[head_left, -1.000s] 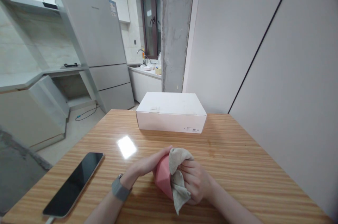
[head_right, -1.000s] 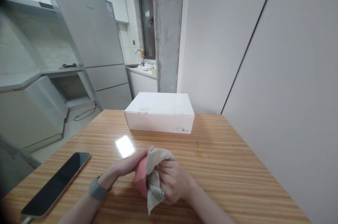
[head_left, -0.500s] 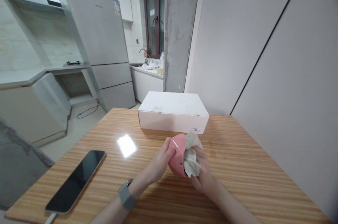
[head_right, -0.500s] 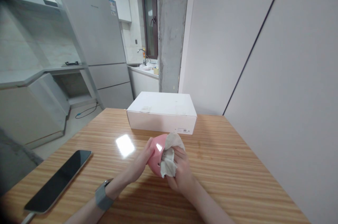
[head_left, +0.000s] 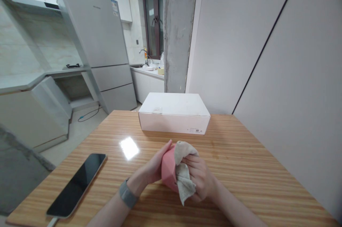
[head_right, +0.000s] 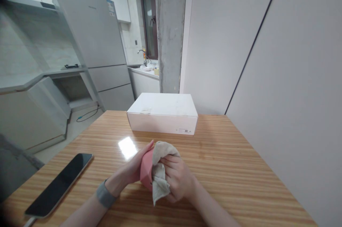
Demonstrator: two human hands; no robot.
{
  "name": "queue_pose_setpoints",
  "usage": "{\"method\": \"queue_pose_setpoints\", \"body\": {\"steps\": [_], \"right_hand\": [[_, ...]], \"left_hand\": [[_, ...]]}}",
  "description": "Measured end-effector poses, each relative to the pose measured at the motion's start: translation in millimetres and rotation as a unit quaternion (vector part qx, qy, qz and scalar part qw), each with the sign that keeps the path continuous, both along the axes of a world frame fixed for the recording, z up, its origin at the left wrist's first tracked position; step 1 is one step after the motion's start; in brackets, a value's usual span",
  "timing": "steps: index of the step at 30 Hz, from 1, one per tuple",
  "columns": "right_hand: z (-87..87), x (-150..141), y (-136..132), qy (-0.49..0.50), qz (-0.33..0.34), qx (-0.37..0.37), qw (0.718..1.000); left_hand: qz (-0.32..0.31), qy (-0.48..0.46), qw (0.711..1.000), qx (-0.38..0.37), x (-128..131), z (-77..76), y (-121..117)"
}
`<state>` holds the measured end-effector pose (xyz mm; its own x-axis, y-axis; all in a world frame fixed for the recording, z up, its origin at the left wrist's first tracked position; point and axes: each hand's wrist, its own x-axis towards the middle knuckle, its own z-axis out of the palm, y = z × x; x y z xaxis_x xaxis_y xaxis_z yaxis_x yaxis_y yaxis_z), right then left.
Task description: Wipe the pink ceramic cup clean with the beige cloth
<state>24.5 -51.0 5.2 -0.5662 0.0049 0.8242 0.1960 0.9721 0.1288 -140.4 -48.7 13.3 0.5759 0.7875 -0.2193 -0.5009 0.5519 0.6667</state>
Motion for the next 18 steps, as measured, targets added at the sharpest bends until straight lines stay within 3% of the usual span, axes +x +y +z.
{"method": "queue_pose_setpoints", "body": {"steps": [5, 10, 13, 18], "right_hand": [[1.0, 3, 3, 0.011, -0.016, -0.058, 0.998], [1.2, 2, 2, 0.085, -0.04, -0.174, 0.98], [-1.2, 3, 4, 0.114, -0.041, -0.154, 0.981], [-1.3, 10, 10, 0.083, -0.049, -0.081, 0.992]], "left_hand": [[0.078, 0.024, 0.996, 0.047, 10, -8.5, -1], [0.147, 0.002, 0.973, 0.178, 20, -12.7, -3], [0.141, 0.039, 0.96, 0.238, 18, -9.3, -6], [0.114, 0.248, 0.912, 0.306, 7, -1.1, -7]]}}
